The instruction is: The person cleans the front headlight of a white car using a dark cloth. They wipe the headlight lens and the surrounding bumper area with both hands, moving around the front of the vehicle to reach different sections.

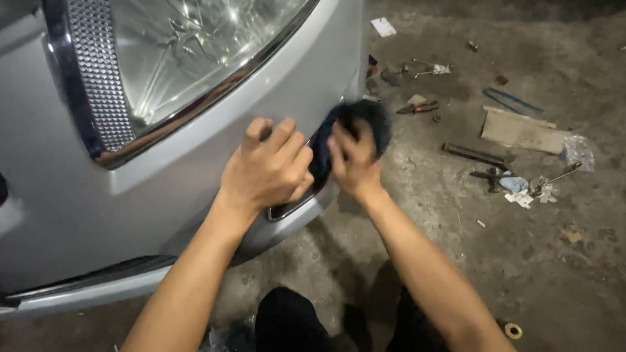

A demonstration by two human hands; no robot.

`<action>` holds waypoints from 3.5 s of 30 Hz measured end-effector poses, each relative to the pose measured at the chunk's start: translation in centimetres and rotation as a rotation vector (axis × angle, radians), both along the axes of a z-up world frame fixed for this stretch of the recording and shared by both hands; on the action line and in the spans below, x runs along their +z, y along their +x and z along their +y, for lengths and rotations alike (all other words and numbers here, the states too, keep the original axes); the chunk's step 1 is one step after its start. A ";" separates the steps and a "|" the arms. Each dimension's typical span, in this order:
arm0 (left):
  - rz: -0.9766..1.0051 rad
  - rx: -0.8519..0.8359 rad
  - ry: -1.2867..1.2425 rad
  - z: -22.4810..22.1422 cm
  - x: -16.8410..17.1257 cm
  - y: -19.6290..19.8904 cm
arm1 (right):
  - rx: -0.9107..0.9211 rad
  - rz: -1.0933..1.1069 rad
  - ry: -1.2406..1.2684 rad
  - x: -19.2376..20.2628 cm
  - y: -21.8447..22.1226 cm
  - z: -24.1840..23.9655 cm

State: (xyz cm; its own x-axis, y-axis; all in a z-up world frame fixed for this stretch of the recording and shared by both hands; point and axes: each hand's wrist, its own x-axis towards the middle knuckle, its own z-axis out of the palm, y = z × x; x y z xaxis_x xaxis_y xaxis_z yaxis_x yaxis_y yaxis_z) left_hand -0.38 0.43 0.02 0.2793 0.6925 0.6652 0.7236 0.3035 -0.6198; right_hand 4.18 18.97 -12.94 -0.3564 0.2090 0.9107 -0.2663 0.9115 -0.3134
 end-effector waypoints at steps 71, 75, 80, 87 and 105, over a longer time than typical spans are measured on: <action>0.061 0.071 -0.132 -0.8 2.1 1.0 | -0.039 -0.205 -0.192 -6.1 3.4 -5.3; 0.083 0.085 -0.111 -0.6 2.3 1.3 | 0.010 -0.201 -0.125 -7.8 2.3 -4.6; 0.061 0.081 -0.120 -0.6 2.0 1.2 | -0.149 -0.300 -0.108 -5.3 1.9 -6.7; 0.084 0.101 -0.131 -0.9 2.3 1.2 | -0.139 -0.166 -0.084 -5.4 1.8 -5.6; 0.049 0.061 -0.098 -1.0 2.3 0.6 | 0.081 -0.343 -0.332 -8.7 2.1 -13.1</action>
